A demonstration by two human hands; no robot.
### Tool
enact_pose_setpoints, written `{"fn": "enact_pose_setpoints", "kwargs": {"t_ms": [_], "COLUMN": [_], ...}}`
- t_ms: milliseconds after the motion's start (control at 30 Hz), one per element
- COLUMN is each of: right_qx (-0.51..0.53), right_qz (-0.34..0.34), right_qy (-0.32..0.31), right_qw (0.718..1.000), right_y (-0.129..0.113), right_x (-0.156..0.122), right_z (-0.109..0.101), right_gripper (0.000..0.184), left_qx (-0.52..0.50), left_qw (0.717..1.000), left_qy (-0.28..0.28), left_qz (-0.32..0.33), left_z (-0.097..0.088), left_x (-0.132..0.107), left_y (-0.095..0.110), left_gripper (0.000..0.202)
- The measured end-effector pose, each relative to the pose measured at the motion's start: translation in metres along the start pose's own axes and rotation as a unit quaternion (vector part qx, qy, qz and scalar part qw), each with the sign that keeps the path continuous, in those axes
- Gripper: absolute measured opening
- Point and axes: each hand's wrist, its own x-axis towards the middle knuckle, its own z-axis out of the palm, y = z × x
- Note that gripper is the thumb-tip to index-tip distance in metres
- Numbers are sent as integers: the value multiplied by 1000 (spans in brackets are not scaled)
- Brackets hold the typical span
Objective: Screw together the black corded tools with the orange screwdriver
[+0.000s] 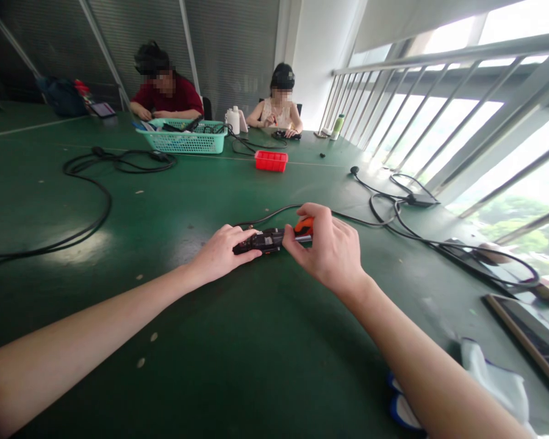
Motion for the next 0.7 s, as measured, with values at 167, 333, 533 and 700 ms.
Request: {"fn": "enact_pose_setpoints", "kwargs": {"t_ms": [167, 333, 533, 700], "right_qx": [-8, -10, -6, 68], "right_qz": [-19, 46, 25, 22], "right_qy": [47, 58, 29, 7], "right_qw": [999, 997, 999, 997], "right_y": [3, 2, 2, -4], "right_x": [2, 2, -2, -3], "right_z": [-5, -4, 3, 4], "right_gripper": [26, 28, 31, 44], "left_qx": [3, -1, 2, 6], "left_qw": [1000, 1000, 1000, 1000], "left_qy": [2, 1, 2, 0], "left_qz": [0, 2, 2, 2], "left_z": [0, 1, 0, 0], "left_x": [0, 0, -1, -1], "left_y": [-1, 0, 0, 0], "left_gripper": [51, 49, 50, 51]}}
